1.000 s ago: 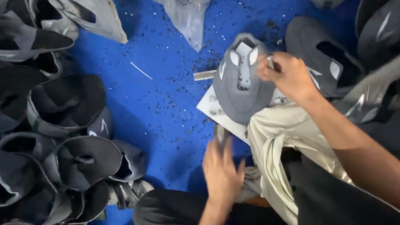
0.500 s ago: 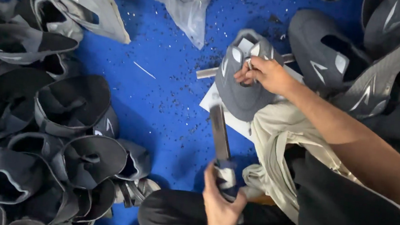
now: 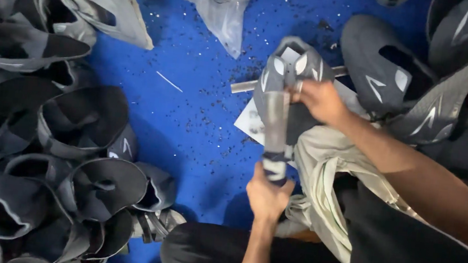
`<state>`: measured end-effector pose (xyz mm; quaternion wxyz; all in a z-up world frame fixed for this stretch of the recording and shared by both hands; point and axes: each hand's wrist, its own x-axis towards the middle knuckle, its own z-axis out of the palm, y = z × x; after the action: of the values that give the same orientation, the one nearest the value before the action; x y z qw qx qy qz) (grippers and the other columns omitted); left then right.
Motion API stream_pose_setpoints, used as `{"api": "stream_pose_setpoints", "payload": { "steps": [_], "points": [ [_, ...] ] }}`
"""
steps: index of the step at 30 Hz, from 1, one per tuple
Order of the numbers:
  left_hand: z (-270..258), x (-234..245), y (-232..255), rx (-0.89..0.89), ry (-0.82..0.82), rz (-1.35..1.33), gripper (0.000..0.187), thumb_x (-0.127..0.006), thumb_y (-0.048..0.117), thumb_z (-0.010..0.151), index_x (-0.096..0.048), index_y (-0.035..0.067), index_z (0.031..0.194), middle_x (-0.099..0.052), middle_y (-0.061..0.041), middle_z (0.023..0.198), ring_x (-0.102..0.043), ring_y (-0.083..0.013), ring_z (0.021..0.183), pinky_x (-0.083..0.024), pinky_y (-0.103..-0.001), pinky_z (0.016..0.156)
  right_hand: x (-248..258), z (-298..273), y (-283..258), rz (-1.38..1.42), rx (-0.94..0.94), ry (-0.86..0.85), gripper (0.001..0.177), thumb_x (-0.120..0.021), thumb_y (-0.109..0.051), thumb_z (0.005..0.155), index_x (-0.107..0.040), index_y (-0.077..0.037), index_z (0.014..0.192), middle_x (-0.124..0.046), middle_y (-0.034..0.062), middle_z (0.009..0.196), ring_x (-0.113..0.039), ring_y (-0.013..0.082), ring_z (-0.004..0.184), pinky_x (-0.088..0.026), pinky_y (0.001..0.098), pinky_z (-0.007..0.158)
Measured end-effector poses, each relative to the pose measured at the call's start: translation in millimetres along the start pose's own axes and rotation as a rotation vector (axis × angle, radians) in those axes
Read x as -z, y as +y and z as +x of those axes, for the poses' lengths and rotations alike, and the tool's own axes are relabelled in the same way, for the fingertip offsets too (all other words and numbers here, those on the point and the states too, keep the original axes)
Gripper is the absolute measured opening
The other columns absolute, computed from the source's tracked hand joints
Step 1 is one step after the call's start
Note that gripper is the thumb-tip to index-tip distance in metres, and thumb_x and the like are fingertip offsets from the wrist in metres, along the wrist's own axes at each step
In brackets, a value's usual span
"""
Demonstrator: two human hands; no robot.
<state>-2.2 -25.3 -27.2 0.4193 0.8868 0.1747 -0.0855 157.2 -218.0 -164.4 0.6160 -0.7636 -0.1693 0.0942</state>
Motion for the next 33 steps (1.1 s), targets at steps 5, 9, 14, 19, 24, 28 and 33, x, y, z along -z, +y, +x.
{"api": "stream_pose_setpoints", "payload": {
  "steps": [5, 9, 14, 19, 24, 28, 33],
  "points": [
    [-18.6, 35.5, 23.7, 0.031, 0.080, -0.179, 0.034, -0.080, 0.013, 0.068, -0.062, 0.001, 0.094, -0.071, -0.010, 0.072, -0.071, -0.0215, 0.063, -0.057, -0.035, 0.062, 24.1, 34.2, -19.7, 0.680, -0.245, 0.171, 0.020, -0.051, -0.014, 0.112, -0.061, 0.003, 0.107, -0.073, 0.0180, 0.115, -0.073, 0.0257, 0.101, -0.062, 0.0378, 0.091],
    [-21.8, 72.8, 61.9, -0.126, 0.177, -0.342, 0.037, -0.084, 0.013, 0.068, -0.060, 0.003, 0.094, -0.067, -0.004, 0.071, -0.063, -0.0165, 0.061, -0.055, -0.030, 0.060, 23.6, 39.1, -26.6, 0.431, -0.297, -0.035, 0.017, -0.049, -0.007, 0.105, -0.061, 0.006, 0.104, -0.074, 0.0170, 0.115, -0.074, 0.0237, 0.106, -0.061, 0.0349, 0.090],
    [-18.7, 89.0, 103.2, -0.388, 0.258, -0.601, 0.043, -0.078, 0.010, 0.070, -0.047, 0.007, 0.098, -0.059, -0.004, 0.080, -0.061, -0.0191, 0.068, -0.053, -0.031, 0.067, 13.3, 25.4, -32.8, 0.213, -0.184, 0.004, 0.017, -0.052, -0.003, 0.105, -0.067, 0.005, 0.111, -0.075, 0.0130, 0.114, -0.074, 0.0193, 0.105, -0.061, 0.0321, 0.091],
    [23.8, 16.6, 42.5, -0.475, 0.248, -0.578, 0.040, -0.076, 0.009, 0.071, -0.048, 0.006, 0.100, -0.063, -0.009, 0.084, -0.064, -0.0256, 0.075, -0.054, -0.035, 0.071, 7.5, 15.1, -24.5, -0.101, 0.128, -0.001, 0.029, -0.052, 0.003, 0.095, -0.071, 0.003, 0.117, -0.076, 0.0114, 0.110, -0.073, 0.0168, 0.095, -0.059, 0.0322, 0.083],
    [10.0, -3.3, 6.5, 0.025, -0.006, -0.110, 0.047, -0.084, 0.015, 0.065, -0.065, 0.000, 0.105, -0.074, -0.011, 0.079, -0.074, -0.0256, 0.073, -0.058, -0.037, 0.067, 4.0, 21.0, 12.4, 0.477, -0.167, 0.180, 0.008, -0.059, -0.003, 0.108, -0.062, 0.004, 0.108, -0.076, 0.0114, 0.109, -0.072, 0.0188, 0.096, -0.059, 0.0360, 0.087],
    [-4.3, 57.9, 75.7, 0.030, 0.070, -0.267, 0.033, -0.080, 0.016, 0.071, -0.064, 0.001, 0.096, -0.073, -0.007, 0.073, -0.072, -0.0216, 0.063, -0.059, -0.035, 0.063, 26.9, 48.3, -23.2, 0.528, -0.288, 0.106, 0.020, -0.052, -0.006, 0.110, -0.069, 0.003, 0.112, -0.076, 0.0119, 0.113, -0.073, 0.0209, 0.102, -0.059, 0.0357, 0.096],
    [-1.9, 65.2, 85.9, -0.395, 0.282, -0.560, 0.043, -0.081, 0.011, 0.071, -0.047, 0.006, 0.097, -0.060, -0.004, 0.078, -0.059, -0.0217, 0.063, -0.052, -0.036, 0.064, 16.3, 42.4, -35.5, 0.228, -0.166, 0.081, 0.015, -0.054, 0.003, 0.102, -0.067, 0.006, 0.109, -0.075, 0.0131, 0.114, -0.074, 0.0211, 0.107, -0.060, 0.0336, 0.094]
  ]
}}
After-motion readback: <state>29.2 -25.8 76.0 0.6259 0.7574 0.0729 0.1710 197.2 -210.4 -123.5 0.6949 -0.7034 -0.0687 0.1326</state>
